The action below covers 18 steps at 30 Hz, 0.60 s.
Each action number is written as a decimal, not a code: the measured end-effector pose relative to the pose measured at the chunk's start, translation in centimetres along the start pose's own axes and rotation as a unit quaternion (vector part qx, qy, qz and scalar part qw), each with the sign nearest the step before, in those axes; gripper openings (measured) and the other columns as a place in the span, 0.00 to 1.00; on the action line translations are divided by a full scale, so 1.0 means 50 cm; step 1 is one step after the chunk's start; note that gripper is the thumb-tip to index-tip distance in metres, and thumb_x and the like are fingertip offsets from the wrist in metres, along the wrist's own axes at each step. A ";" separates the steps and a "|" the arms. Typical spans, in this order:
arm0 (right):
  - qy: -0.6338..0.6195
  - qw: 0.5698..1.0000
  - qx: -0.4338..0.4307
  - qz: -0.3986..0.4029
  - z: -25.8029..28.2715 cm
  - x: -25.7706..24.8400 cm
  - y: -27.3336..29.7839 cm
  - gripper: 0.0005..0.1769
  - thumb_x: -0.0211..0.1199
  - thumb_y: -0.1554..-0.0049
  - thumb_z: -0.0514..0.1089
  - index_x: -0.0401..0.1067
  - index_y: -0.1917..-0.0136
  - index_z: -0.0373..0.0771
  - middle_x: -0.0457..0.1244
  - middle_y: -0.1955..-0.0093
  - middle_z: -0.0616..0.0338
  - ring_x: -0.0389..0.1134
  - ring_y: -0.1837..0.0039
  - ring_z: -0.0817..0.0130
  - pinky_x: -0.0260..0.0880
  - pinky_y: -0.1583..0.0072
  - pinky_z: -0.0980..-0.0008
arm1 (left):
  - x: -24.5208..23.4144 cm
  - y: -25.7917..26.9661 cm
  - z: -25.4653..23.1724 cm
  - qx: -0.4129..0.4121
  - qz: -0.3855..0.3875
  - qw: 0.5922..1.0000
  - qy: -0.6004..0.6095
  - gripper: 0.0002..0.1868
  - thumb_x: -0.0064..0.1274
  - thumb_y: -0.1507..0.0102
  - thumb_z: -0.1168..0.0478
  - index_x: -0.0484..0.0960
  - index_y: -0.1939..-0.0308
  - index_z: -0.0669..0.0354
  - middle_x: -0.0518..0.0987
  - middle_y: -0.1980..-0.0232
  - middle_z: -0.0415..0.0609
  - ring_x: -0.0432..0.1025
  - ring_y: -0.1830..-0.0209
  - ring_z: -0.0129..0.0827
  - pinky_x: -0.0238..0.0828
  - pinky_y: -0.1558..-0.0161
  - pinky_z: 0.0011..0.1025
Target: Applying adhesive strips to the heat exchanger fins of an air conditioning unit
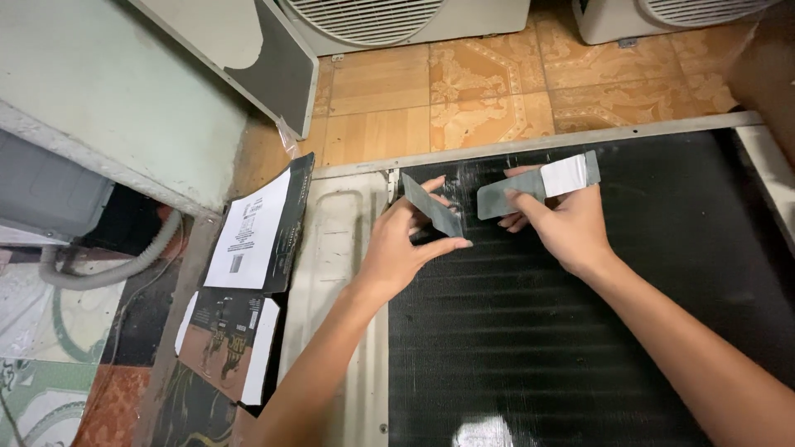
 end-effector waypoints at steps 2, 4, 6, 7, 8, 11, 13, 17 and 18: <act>-0.003 1.000 0.002 0.000 -0.004 0.000 -0.001 0.15 0.60 0.43 0.28 0.73 0.42 0.20 0.68 0.64 0.33 0.73 0.65 0.55 0.80 0.62 0.60 | 0.000 -0.003 0.006 0.004 -0.008 1.000 -0.004 0.43 0.71 0.46 0.58 0.68 0.30 0.62 0.78 0.45 0.62 0.75 0.42 0.58 0.75 0.40 0.52; -0.006 1.000 0.003 0.001 -0.009 0.000 -0.002 0.16 0.60 0.43 0.28 0.73 0.42 0.21 0.68 0.64 0.34 0.73 0.65 0.55 0.81 0.62 0.60 | -0.002 -0.004 0.005 0.008 -0.015 1.000 -0.008 0.42 0.71 0.46 0.57 0.68 0.31 0.62 0.78 0.45 0.61 0.75 0.42 0.56 0.75 0.40 0.50; -0.017 1.000 0.007 -0.002 -0.017 0.000 -0.004 0.16 0.62 0.43 0.29 0.73 0.42 0.20 0.68 0.63 0.32 0.73 0.65 0.54 0.81 0.63 0.59 | -0.003 -0.004 -0.002 0.014 -0.012 0.999 -0.030 0.40 0.70 0.45 0.55 0.69 0.32 0.62 0.78 0.45 0.59 0.75 0.41 0.55 0.76 0.41 0.50; -0.017 1.000 0.006 -0.002 -0.016 0.000 -0.004 0.16 0.62 0.43 0.29 0.73 0.42 0.20 0.68 0.63 0.32 0.73 0.65 0.54 0.81 0.63 0.59 | -0.003 -0.004 -0.001 0.014 -0.012 0.999 -0.030 0.40 0.70 0.45 0.55 0.69 0.32 0.62 0.78 0.45 0.59 0.75 0.41 0.55 0.76 0.41 0.50; -0.015 1.000 0.006 -0.002 -0.015 0.000 -0.005 0.16 0.62 0.43 0.29 0.73 0.42 0.20 0.68 0.63 0.32 0.73 0.66 0.54 0.81 0.63 0.59 | -0.003 -0.005 -0.003 0.026 -0.012 0.999 -0.038 0.39 0.70 0.45 0.55 0.70 0.33 0.61 0.78 0.44 0.58 0.74 0.41 0.55 0.76 0.41 0.50; -0.011 1.000 0.004 -0.003 0.002 0.003 -0.001 0.15 0.62 0.44 0.29 0.73 0.43 0.20 0.68 0.64 0.32 0.73 0.66 0.54 0.81 0.63 0.59 | 0.001 -0.003 -0.011 0.036 -0.007 0.998 -0.045 0.38 0.69 0.44 0.55 0.71 0.34 0.61 0.78 0.44 0.58 0.74 0.41 0.55 0.75 0.41 0.51; -0.008 1.000 0.004 -0.003 0.008 0.004 0.001 0.15 0.63 0.44 0.29 0.73 0.44 0.21 0.68 0.65 0.32 0.73 0.67 0.53 0.81 0.63 0.58 | 0.004 -0.003 -0.015 0.033 -0.001 0.999 -0.043 0.38 0.69 0.44 0.55 0.71 0.34 0.61 0.79 0.45 0.59 0.74 0.40 0.57 0.75 0.41 0.52; -0.016 1.000 0.000 0.001 0.002 0.003 -0.002 0.15 0.62 0.43 0.29 0.73 0.42 0.21 0.68 0.64 0.33 0.73 0.65 0.54 0.81 0.63 0.59 | 0.000 -0.006 -0.017 0.034 0.008 0.998 -0.053 0.37 0.68 0.43 0.55 0.70 0.33 0.62 0.78 0.43 0.58 0.72 0.38 0.58 0.71 0.38 0.54; -0.017 1.000 0.000 0.003 -0.001 0.002 -0.002 0.16 0.61 0.43 0.29 0.72 0.41 0.21 0.68 0.63 0.33 0.73 0.65 0.54 0.81 0.63 0.59 | -0.002 -0.007 -0.016 0.030 0.011 0.998 -0.049 0.40 0.68 0.43 0.55 0.68 0.30 0.60 0.79 0.44 0.57 0.71 0.37 0.56 0.70 0.37 0.54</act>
Point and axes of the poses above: each hand's wrist, its own y-axis away from the middle knuckle, its own x-axis out of the palm, z = x × y, the point moved 7 cm from there along -y, towards the middle knuckle
